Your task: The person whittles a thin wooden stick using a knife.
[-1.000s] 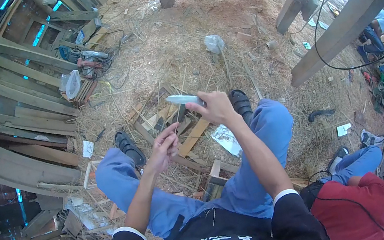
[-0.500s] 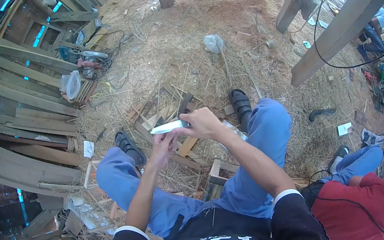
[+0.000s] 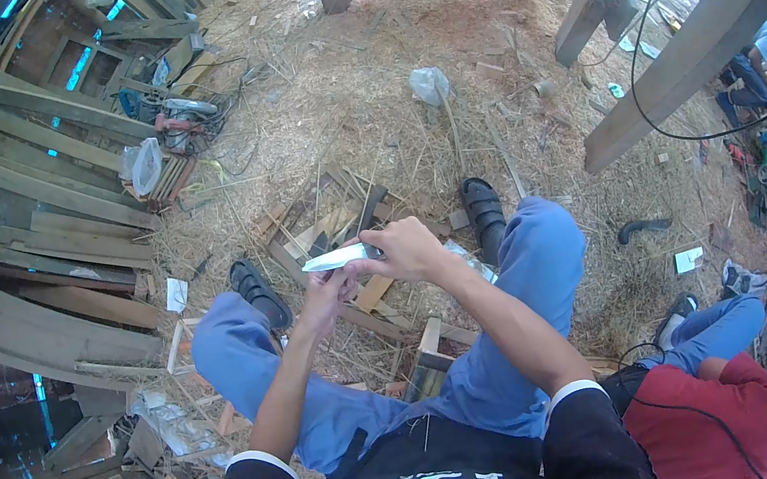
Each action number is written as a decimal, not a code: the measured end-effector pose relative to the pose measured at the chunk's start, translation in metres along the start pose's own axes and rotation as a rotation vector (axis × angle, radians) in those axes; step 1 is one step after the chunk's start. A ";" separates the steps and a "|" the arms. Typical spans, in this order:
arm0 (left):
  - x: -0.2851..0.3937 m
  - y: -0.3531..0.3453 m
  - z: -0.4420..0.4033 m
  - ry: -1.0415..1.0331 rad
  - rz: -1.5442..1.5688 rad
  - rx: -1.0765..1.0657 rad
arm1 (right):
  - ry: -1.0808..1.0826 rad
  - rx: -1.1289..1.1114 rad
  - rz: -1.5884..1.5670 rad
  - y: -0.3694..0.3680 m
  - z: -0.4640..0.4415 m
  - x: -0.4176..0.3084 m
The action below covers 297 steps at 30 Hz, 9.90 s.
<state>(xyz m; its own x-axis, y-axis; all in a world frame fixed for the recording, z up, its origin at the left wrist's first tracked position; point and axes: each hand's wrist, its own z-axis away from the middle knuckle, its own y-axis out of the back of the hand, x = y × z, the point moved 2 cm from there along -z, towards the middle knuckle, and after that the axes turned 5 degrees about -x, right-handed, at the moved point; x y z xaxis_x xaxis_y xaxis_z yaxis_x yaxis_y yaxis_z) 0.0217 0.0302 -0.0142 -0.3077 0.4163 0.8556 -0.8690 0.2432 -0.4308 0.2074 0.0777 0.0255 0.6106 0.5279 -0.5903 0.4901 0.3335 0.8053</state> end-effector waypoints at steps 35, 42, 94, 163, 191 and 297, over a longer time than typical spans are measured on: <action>0.015 -0.010 0.017 0.063 -0.118 -0.108 | -0.248 0.313 -0.028 0.045 0.000 0.026; 0.004 -0.003 0.007 0.060 0.087 -0.065 | -0.168 0.247 -0.051 0.036 0.003 0.020; 0.000 -0.001 0.000 0.026 0.114 -0.049 | 0.012 0.077 0.118 0.014 0.002 0.003; 0.002 -0.002 0.000 -0.031 0.020 0.065 | 0.006 0.002 0.128 0.004 0.002 0.001; 0.004 -0.001 0.002 -0.045 -0.012 -0.005 | 0.035 0.156 0.152 0.012 0.003 0.006; -0.005 0.002 0.016 -0.016 -0.017 0.096 | -0.009 -0.053 0.048 -0.006 0.006 -0.010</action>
<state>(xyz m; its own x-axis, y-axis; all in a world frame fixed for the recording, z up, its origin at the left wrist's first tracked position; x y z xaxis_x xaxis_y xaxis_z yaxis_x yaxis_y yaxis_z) 0.0150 0.0143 -0.0144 -0.2979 0.3989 0.8672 -0.9070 0.1648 -0.3874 0.2021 0.0653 0.0260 0.6386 0.5374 -0.5508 0.4266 0.3485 0.8346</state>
